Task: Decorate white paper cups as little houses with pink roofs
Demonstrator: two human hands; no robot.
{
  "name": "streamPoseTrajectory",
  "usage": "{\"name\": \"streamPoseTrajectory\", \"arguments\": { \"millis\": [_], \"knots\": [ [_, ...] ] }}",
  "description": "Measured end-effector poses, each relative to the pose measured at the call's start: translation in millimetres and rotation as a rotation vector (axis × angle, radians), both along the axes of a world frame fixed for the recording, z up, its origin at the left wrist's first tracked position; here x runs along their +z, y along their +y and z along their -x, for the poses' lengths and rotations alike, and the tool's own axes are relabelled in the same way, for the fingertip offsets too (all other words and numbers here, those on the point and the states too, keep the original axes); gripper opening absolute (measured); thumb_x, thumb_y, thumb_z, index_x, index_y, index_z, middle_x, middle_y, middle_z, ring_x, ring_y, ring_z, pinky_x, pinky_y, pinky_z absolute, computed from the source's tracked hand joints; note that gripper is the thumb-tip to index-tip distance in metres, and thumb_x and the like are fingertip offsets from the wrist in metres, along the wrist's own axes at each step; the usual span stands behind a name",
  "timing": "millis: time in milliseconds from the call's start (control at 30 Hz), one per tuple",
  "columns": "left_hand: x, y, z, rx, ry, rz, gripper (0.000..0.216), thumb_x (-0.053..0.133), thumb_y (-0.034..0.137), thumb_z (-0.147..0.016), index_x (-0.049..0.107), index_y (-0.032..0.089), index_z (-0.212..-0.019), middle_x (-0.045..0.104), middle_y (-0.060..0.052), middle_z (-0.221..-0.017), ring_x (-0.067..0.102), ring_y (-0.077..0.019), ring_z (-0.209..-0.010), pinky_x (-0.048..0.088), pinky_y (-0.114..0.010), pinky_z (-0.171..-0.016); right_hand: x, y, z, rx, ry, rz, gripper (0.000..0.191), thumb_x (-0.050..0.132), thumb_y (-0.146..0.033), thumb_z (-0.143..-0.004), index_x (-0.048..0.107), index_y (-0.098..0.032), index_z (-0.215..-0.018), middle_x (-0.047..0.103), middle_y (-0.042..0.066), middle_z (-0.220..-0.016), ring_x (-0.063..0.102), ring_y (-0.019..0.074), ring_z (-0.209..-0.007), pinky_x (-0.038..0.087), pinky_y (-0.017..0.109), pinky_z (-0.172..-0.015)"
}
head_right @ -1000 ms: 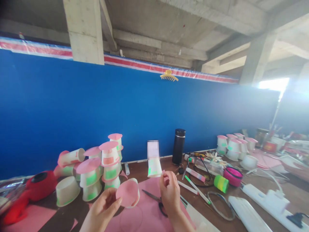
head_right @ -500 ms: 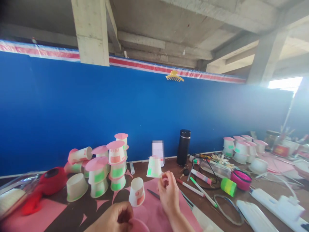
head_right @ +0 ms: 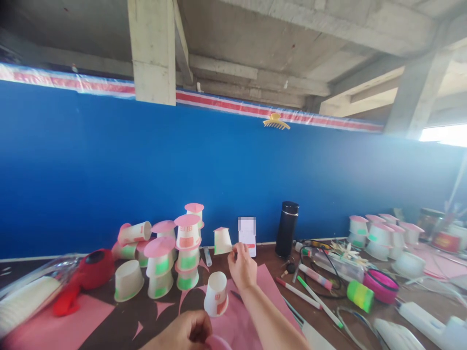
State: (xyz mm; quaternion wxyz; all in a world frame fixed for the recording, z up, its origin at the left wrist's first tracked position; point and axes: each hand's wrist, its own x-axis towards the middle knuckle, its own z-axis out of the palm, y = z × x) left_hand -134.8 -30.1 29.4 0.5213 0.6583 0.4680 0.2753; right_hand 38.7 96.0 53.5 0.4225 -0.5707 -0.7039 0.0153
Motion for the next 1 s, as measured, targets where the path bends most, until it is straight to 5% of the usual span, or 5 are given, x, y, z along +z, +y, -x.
{"name": "streamPoseTrajectory", "arguments": {
  "millis": [433, 733, 1000],
  "knots": [
    [-21.3, 16.7, -2.5, 0.004, -0.01, 0.033, 0.046, 0.082, 0.053, -0.053, 0.059, 0.015, -0.068, 0.048, 0.006, -0.057, 0.039, -0.008, -0.057, 0.03, -0.023, -0.056, -28.4, 28.0, 12.6, -0.057, -0.206, 0.121, 0.011, 0.041, -0.021, -0.093, 0.052, -0.022, -0.09, 0.062, -0.001, -0.089, 0.052, 0.011, -0.056, 0.015, 0.026, -0.049],
    [-26.0, 19.0, -4.0, -0.01, -0.074, 0.027, 0.038, 0.077, 0.042, -0.055, 0.054, 0.016, -0.069, 0.05, 0.004, -0.063, 0.041, -0.0091, -0.06, 0.029, -0.024, -0.057, -30.7, 21.4, 4.2, -0.089, -0.303, 0.228, 0.013, 0.04, -0.021, -0.093, 0.052, -0.024, -0.094, 0.064, 0.0, -0.096, 0.061, 0.0138, -0.064, 0.021, 0.026, -0.051],
    [-12.6, 11.5, -4.8, 0.005, -0.01, 0.017, 0.021, 0.07, 0.023, -0.058, 0.056, 0.017, -0.071, 0.05, 0.005, -0.063, 0.044, -0.0107, -0.062, 0.03, -0.024, -0.057, -29.0, 16.2, 6.1, -0.089, -0.379, 0.245, 0.019, 0.037, -0.025, -0.097, 0.055, -0.022, -0.092, 0.063, 0.004, -0.092, 0.065, 0.0182, -0.074, 0.03, 0.026, -0.055]
  ]
}}
